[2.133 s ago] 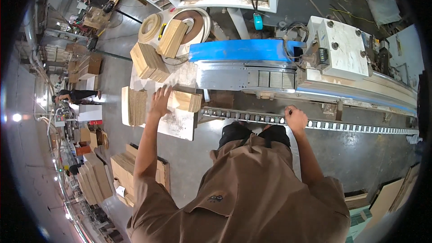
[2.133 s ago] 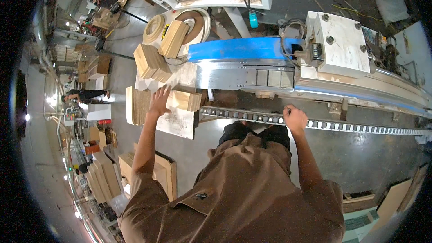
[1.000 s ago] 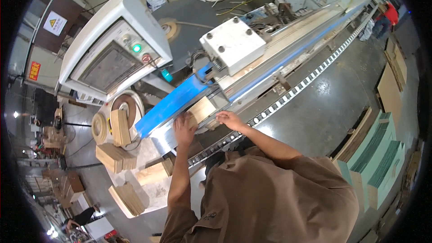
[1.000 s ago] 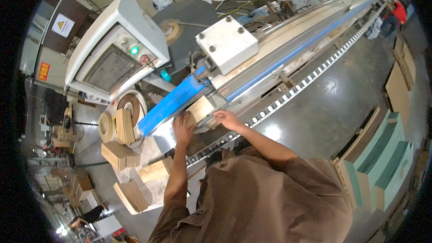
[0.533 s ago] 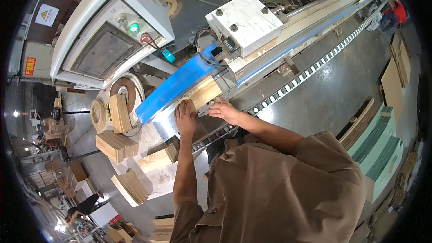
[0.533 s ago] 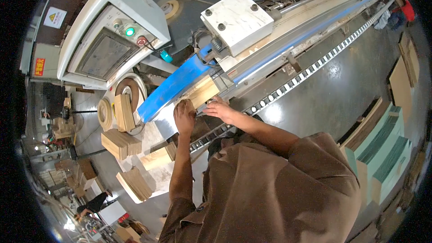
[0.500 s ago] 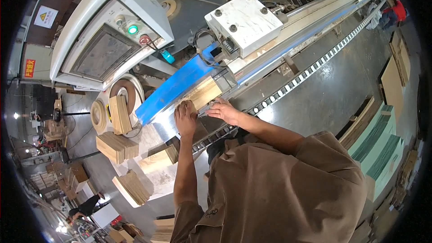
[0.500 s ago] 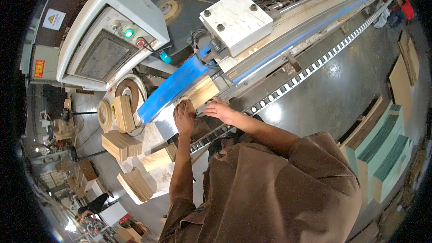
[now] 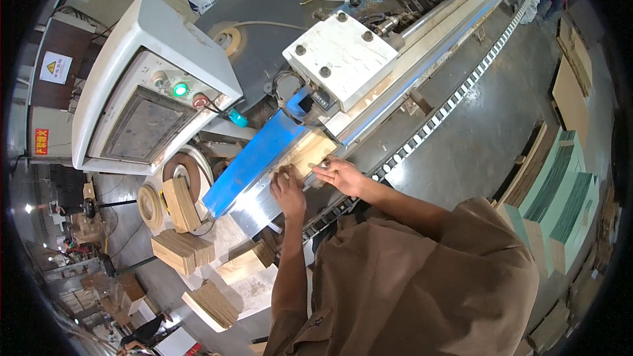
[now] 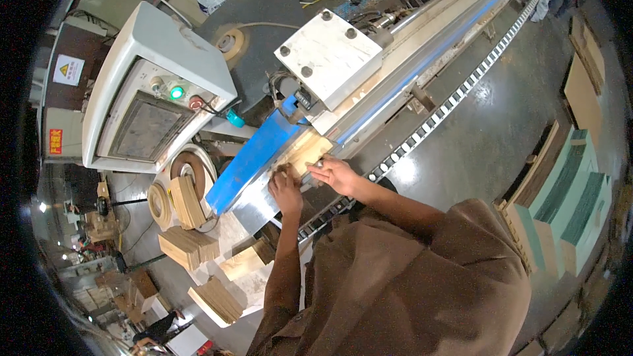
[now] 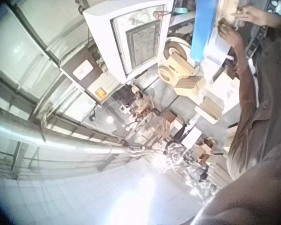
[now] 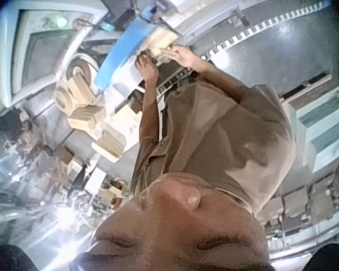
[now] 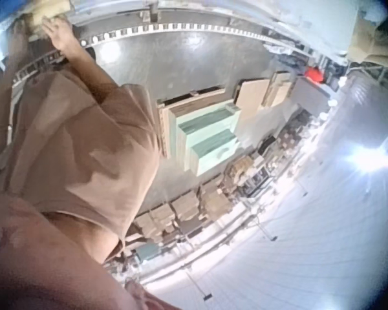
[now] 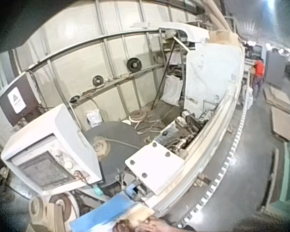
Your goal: Operating an edge-banding machine by feeding wooden blocks into the conveyor for processing.
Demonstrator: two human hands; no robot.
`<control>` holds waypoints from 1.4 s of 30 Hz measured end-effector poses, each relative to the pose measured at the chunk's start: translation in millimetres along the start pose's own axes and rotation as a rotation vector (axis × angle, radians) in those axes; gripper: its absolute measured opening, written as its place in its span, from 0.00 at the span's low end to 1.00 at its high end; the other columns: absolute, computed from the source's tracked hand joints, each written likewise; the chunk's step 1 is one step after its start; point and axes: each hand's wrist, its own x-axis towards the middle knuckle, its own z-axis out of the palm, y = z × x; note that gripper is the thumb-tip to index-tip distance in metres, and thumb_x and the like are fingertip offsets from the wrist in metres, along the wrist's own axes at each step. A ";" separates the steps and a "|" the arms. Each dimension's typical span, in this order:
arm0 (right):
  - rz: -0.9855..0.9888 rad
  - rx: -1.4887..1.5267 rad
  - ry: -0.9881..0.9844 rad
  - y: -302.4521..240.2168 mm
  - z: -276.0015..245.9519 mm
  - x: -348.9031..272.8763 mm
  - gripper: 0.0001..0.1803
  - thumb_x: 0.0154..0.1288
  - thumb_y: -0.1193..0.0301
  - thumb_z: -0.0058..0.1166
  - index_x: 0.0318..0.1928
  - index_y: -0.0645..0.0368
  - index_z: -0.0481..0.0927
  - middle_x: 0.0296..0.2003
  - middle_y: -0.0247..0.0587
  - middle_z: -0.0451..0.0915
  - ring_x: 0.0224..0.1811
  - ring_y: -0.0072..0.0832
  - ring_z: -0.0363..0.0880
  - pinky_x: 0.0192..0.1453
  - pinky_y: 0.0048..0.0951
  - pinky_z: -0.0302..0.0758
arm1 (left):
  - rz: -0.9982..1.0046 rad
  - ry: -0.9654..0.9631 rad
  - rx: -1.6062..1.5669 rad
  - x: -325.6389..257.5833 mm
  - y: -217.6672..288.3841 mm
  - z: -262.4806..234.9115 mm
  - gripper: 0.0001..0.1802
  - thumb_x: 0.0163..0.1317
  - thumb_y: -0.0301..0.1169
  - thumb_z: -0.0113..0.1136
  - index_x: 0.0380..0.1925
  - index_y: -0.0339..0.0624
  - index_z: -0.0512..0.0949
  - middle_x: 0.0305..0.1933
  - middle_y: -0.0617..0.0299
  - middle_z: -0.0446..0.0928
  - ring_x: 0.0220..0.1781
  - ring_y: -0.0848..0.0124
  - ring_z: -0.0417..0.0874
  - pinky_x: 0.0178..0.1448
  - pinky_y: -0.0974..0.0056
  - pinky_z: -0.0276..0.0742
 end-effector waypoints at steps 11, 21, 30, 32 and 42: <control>-0.124 -0.392 0.088 -36.1 -30.7 -25.2 0.37 0.71 0.82 0.42 0.80 0.61 0.57 0.69 0.40 0.72 0.71 0.45 0.78 0.74 0.38 0.75 | 0.065 0.034 -0.031 56.6 82.7 22.6 0.37 0.67 0.47 0.67 0.74 0.47 0.73 0.74 0.49 0.72 0.74 0.48 0.70 0.82 0.41 0.57; -0.595 -1.913 0.165 -66.9 -128.6 -35.1 0.24 0.70 0.62 0.58 0.65 0.44 0.80 0.41 0.50 0.89 0.39 0.55 0.87 0.46 0.49 0.84 | 0.036 0.012 -0.065 33.7 56.6 7.0 0.25 0.64 0.33 0.64 0.62 0.41 0.81 0.63 0.52 0.79 0.66 0.52 0.76 0.76 0.46 0.65; -0.360 -2.269 0.597 -51.0 -70.3 -39.2 0.17 0.70 0.52 0.57 0.51 0.41 0.89 0.37 0.46 0.90 0.39 0.51 0.90 0.43 0.49 0.84 | -0.319 -0.279 -0.022 -107.6 -157.3 -188.4 0.43 0.52 0.47 0.80 0.68 0.44 0.78 0.63 0.48 0.82 0.69 0.47 0.77 0.73 0.44 0.68; -0.560 -2.196 0.548 -50.7 -80.3 -37.0 0.16 0.69 0.52 0.58 0.47 0.42 0.90 0.39 0.46 0.90 0.40 0.51 0.90 0.44 0.49 0.84 | -0.483 -0.578 0.153 -143.5 -183.5 -210.1 0.59 0.45 0.43 0.85 0.79 0.53 0.65 0.79 0.51 0.67 0.80 0.50 0.65 0.82 0.42 0.61; -0.414 -2.251 0.491 -49.6 -78.8 -37.6 0.15 0.68 0.53 0.57 0.46 0.43 0.89 0.41 0.45 0.90 0.43 0.51 0.89 0.47 0.51 0.83 | -0.364 -0.612 0.314 -207.7 -230.2 -198.8 0.57 0.46 0.34 0.84 0.78 0.54 0.65 0.78 0.52 0.66 0.80 0.47 0.65 0.83 0.45 0.62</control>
